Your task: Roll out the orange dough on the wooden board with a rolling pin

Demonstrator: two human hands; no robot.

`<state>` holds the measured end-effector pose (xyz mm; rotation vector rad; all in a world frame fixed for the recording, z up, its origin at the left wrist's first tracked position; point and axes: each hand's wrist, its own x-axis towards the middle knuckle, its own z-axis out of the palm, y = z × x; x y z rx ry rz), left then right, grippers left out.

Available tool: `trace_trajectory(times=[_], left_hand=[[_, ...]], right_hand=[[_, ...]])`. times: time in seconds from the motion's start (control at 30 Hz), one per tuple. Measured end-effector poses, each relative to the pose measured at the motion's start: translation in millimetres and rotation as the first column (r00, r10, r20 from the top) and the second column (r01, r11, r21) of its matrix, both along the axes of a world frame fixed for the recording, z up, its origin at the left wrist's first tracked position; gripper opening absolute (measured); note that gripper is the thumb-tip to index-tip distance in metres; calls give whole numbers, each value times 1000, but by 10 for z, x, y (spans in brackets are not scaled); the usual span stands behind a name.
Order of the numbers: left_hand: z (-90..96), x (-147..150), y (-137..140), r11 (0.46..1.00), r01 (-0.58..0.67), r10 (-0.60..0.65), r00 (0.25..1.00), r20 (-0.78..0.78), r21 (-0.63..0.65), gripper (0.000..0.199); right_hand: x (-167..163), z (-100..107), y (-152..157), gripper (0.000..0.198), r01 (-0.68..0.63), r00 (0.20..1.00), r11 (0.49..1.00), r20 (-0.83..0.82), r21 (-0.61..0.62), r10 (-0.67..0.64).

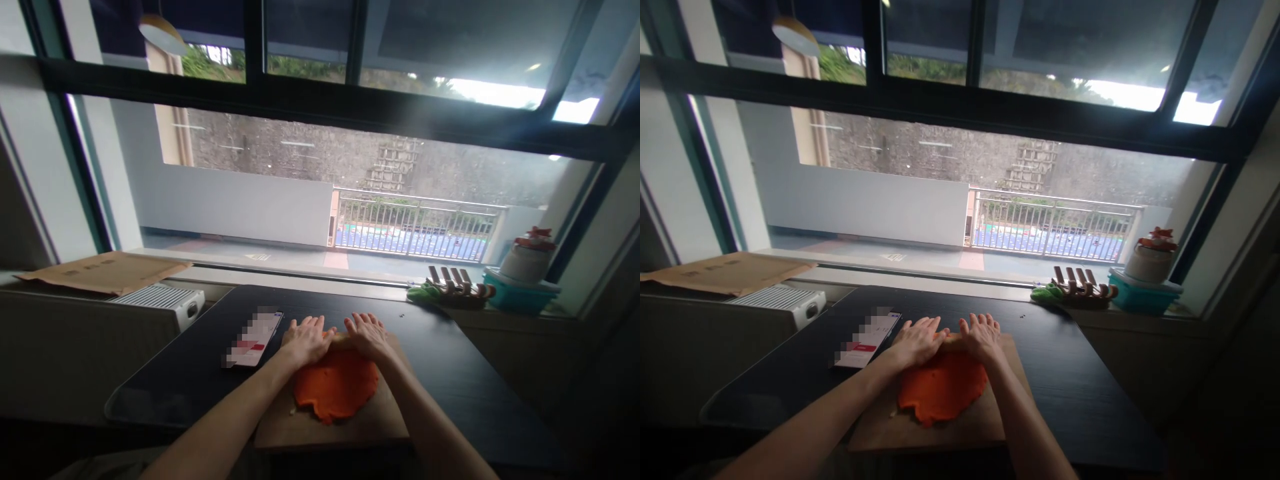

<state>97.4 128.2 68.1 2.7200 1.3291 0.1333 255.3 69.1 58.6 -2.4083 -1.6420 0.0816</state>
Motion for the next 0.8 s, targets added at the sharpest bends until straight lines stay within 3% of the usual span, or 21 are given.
trace_trajectory(times=[0.17,0.27,0.47,0.6,0.7,0.8], left_hand=[[8,-182,-451,995,73,-72,997,-5,72,66],[12,-210,-534,990,98,-99,995,-3,97,68],[48,14,-110,999,32,-32,999,-16,-22,69],[48,120,73,1000,9,-10,1000,-29,-18,65],[-20,-31,-63,999,53,-53,999,-6,6,62],[-82,-341,-308,987,155,-157,985,68,30,59]], right_hand=[[-114,-100,-566,53,-26,999,999,-41,25,27],[-108,-130,-725,53,-42,997,999,-61,16,43],[8,11,-285,56,-16,997,999,-80,31,18],[-13,56,-122,53,23,998,997,-54,70,-19],[-114,-96,-420,48,-38,999,993,-3,113,39],[-251,-279,-943,49,-154,982,956,149,249,119]])
